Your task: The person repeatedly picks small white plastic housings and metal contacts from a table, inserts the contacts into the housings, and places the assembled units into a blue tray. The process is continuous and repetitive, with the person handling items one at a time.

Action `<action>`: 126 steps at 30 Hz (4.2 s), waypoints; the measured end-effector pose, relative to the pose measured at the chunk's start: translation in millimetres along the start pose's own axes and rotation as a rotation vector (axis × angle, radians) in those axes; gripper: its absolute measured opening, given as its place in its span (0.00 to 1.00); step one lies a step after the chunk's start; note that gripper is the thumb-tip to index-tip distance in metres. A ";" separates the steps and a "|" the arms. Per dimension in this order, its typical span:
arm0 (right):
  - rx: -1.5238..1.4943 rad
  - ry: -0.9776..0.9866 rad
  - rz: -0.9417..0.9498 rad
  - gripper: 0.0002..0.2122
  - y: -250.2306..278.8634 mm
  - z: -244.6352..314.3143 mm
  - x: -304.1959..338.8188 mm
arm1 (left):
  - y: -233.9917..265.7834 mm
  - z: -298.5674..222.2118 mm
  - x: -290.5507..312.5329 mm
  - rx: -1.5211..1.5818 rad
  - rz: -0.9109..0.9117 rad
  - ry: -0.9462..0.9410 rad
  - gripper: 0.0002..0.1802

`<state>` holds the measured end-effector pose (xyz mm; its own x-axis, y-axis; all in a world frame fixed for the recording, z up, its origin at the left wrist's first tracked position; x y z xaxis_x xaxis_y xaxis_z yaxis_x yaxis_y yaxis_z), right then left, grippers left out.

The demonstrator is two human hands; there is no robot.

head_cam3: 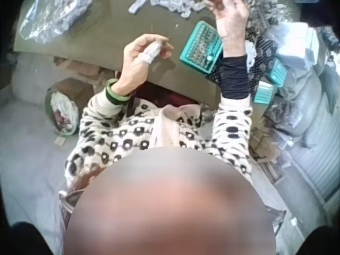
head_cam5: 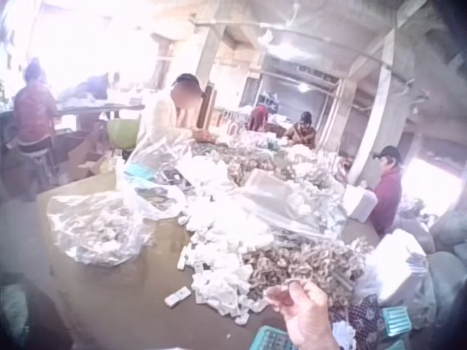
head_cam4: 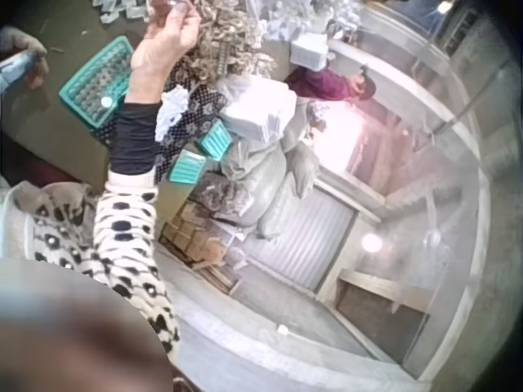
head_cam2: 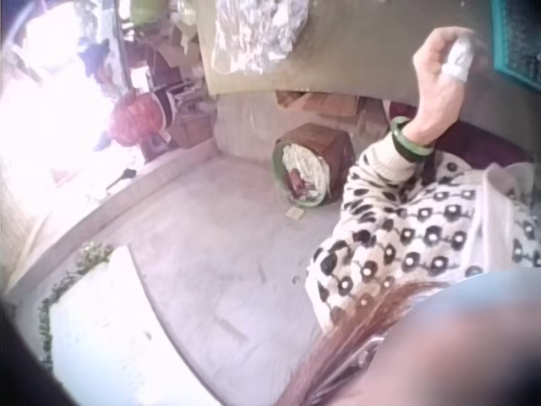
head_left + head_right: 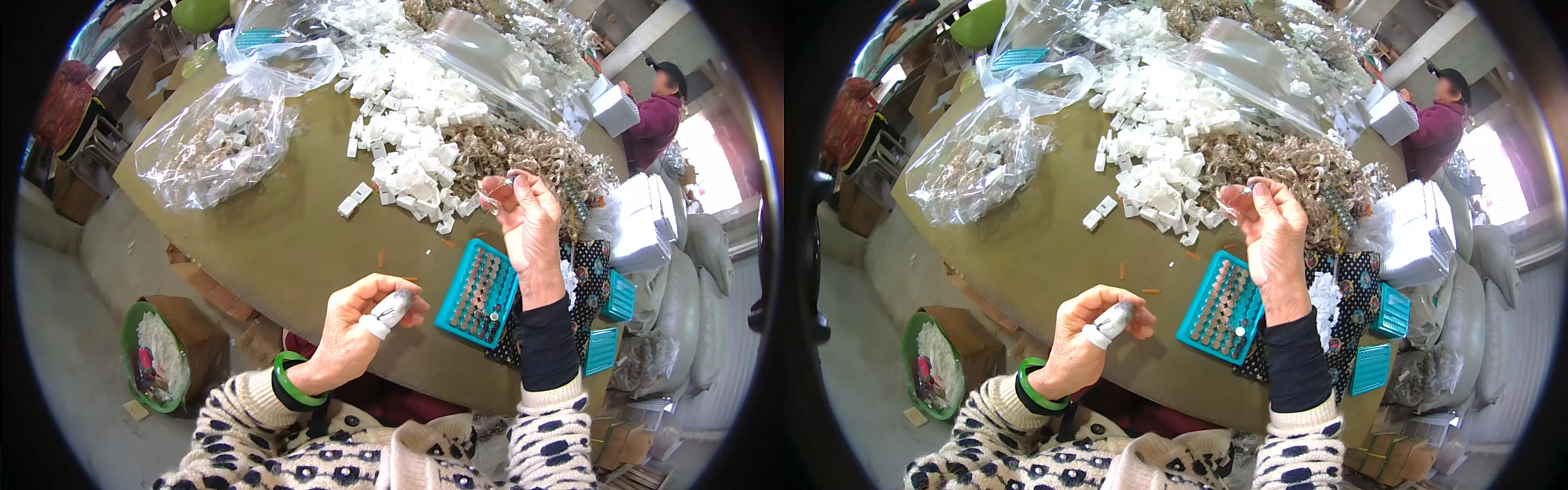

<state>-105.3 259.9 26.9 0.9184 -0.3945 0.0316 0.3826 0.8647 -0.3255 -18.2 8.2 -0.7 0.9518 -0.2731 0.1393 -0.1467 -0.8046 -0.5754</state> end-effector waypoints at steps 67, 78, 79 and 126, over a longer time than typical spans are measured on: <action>0.270 -0.050 0.307 0.07 -34.7 0.0 212.6 | 19.9 1.0 51.0 -0.081 0.469 -0.007 0.07; 0.749 0.755 0.410 0.10 -35.4 4.4 215.1 | 19.2 -2.3 39.7 0.193 0.463 0.509 0.14; 0.743 0.697 0.384 0.09 -33.1 2.6 213.0 | 20.1 -6.4 28.6 -0.032 0.448 0.283 0.11; 0.212 -0.166 0.064 0.02 -34.7 -6.5 209.5 | 18.2 24.8 36.5 0.235 0.153 -0.081 0.15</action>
<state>73.1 145.3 38.7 0.9387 -0.2956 0.1772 0.3197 0.9389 -0.1277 20.5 -3.3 -26.1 0.9433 -0.3312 -0.0227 -0.2325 -0.6104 -0.7572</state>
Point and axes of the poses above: each hand's wrist, its own x-axis away from the middle knuckle, its own y-axis out of the back of the hand, z = x × y, the point moved 2 cm from there along -x, towards the middle knuckle, and after that the axes turned 10 degrees about -z, right-handed, at the moved point
